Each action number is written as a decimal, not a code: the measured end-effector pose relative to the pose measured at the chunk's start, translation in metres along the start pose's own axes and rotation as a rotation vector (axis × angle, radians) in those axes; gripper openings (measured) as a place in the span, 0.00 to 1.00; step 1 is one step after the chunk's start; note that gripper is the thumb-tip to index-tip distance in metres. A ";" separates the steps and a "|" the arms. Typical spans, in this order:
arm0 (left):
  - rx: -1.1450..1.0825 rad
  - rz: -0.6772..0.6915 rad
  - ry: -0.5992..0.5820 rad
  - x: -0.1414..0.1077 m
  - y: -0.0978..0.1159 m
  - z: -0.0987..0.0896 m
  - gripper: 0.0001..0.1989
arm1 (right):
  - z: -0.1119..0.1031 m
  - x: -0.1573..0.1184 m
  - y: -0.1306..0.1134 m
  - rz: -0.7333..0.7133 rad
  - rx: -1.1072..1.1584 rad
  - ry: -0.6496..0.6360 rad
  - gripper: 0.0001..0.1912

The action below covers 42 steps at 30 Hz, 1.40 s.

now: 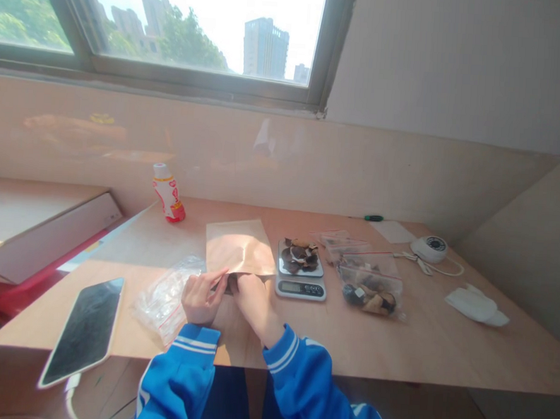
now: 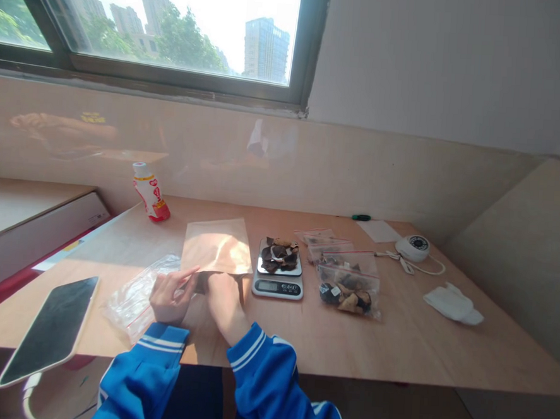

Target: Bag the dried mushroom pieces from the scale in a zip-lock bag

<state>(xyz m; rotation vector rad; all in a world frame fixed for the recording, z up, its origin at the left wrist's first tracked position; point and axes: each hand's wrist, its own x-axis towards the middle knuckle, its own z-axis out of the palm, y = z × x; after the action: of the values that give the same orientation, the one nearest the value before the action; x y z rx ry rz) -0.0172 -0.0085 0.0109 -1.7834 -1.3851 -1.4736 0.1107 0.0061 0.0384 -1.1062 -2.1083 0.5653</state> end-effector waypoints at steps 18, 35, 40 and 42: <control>0.035 -0.111 0.040 -0.003 0.002 -0.001 0.07 | -0.110 -0.070 0.003 0.144 0.384 0.111 0.17; 0.013 -0.064 0.055 0.002 0.005 -0.005 0.06 | -0.131 -0.079 0.123 0.263 -0.203 0.334 0.09; -0.012 -0.028 0.080 0.003 0.004 -0.004 0.06 | -0.127 -0.073 0.132 0.185 -0.308 0.367 0.10; -0.028 -0.032 0.073 0.002 0.004 -0.004 0.07 | -0.127 -0.068 0.129 0.160 -0.343 0.393 0.11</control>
<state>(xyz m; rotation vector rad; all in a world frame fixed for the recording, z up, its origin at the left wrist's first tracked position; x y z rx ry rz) -0.0160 -0.0122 0.0151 -1.7132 -1.3695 -1.5661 0.3009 0.0273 0.0164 -1.4525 -1.8185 0.0411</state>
